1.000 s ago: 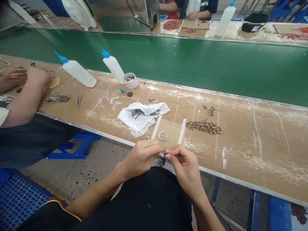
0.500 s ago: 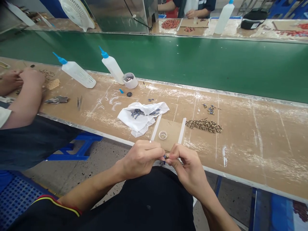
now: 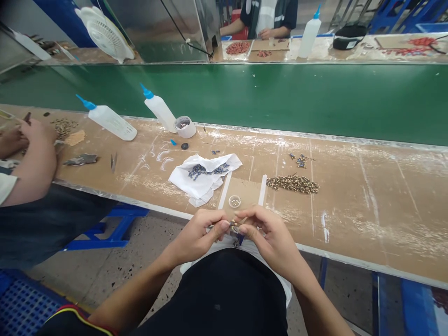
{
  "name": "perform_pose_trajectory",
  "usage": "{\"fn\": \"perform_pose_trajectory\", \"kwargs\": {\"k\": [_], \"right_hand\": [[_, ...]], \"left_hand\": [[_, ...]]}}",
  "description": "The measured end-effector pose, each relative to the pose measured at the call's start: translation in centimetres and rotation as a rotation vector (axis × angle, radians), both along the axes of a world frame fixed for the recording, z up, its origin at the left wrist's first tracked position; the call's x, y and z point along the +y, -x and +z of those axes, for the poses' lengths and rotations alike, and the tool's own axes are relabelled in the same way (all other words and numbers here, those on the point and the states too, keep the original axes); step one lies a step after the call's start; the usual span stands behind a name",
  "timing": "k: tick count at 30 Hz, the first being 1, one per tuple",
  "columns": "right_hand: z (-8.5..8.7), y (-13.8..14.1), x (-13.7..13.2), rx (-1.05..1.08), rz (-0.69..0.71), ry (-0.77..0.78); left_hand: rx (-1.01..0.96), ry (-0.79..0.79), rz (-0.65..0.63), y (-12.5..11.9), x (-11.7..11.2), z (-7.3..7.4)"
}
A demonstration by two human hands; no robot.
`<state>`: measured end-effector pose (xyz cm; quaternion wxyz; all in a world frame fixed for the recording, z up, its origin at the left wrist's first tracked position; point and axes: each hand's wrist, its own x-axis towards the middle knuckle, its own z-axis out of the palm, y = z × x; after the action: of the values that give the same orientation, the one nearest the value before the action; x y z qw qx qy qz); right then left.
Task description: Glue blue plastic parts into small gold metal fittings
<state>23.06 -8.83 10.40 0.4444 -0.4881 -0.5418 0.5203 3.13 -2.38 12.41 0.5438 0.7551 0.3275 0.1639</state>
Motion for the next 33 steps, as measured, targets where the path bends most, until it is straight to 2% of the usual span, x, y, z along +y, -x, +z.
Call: {"fn": "perform_pose_trajectory", "kwargs": {"k": [3, 6, 8, 11, 13, 17, 21, 25, 29, 33], "right_hand": [[0.2, 0.0, 0.1, -0.083, 0.041, -0.139], [0.1, 0.4, 0.0, -0.136, 0.044, -0.222], [-0.3, 0.6, -0.3, -0.135, -0.003, -0.229], [-1.2, 1.0, -0.8, -0.091, -0.107, -0.158], [-1.7, 1.1, -1.0, -0.051, -0.175, -0.109], [-1.8, 1.2, -1.1, 0.002, -0.218, -0.075], [-1.3, 1.0, -0.8, 0.000, -0.191, -0.050], [-1.4, 1.2, -0.8, -0.015, -0.183, -0.015], [-1.8, 1.8, -1.1, 0.085, -0.223, 0.041], [-2.1, 2.2, -1.4, 0.147, -0.237, 0.011]], "left_hand": [[-0.076, 0.382, 0.018, -0.2, -0.6, -0.1], [-0.140, 0.545, -0.006, -0.5, -1.2, -0.3], [-0.126, 0.464, 0.027, -0.6, -1.5, -0.5], [-0.061, 0.043, 0.098, -0.6, -1.7, -0.9], [-0.037, -0.219, 0.102, -0.7, -1.8, -1.4], [0.024, -0.434, 0.059, -0.7, -1.5, -1.9], [0.093, -0.505, 0.025, -0.6, -1.0, -1.6], [0.099, -0.507, -0.011, -0.3, -0.4, -1.3], [0.002, -0.413, -0.027, -0.2, -0.3, -1.4], [-0.103, -0.243, -0.009, -0.5, -0.4, -1.7]]}}
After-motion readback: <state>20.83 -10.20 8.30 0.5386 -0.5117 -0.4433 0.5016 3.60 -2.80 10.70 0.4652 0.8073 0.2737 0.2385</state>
